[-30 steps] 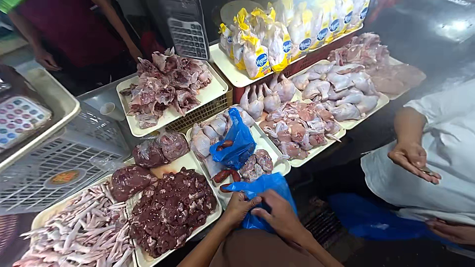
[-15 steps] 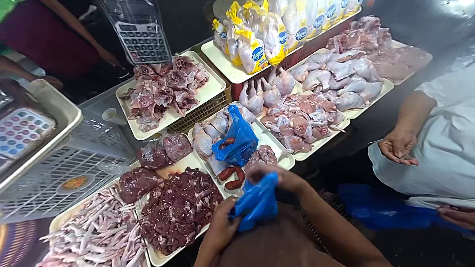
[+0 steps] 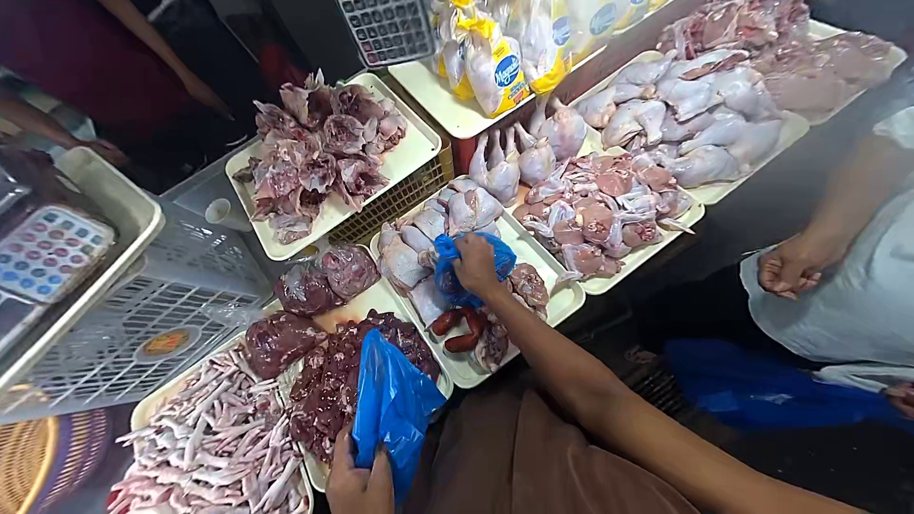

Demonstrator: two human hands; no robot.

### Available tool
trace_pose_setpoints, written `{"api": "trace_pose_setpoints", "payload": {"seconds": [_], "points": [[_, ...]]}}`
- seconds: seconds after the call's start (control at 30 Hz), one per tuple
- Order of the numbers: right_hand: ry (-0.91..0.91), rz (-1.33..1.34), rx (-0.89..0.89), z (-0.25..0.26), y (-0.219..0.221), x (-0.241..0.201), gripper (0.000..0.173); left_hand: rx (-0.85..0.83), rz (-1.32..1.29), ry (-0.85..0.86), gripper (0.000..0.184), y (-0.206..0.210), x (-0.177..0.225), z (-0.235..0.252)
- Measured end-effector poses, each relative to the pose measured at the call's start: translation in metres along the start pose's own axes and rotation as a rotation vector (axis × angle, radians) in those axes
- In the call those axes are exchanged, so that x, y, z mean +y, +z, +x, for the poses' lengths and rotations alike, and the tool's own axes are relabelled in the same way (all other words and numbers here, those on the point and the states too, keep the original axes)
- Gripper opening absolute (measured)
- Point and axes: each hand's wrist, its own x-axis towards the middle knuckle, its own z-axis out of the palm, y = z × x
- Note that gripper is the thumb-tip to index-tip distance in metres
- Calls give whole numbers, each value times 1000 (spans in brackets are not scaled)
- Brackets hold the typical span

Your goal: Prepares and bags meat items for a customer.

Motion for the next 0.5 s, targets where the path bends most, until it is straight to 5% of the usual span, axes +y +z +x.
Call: {"api": "trace_pose_setpoints", "payload": {"seconds": [0.07,0.17,0.33,0.5], "points": [[24,404,71,-12,-12,14,30,39,-6,-2,38,-2,0,-3],[324,1065,109,-17,-47,21,50,-2,112,127,38,10,-9,4],[-162,1507,-8,-41,-140,-10,46,-13,153,391,58,40,16,38],[-456,2026,-90,-70,-211,-63,31,-133,-142,502,35,67,79,60]]}}
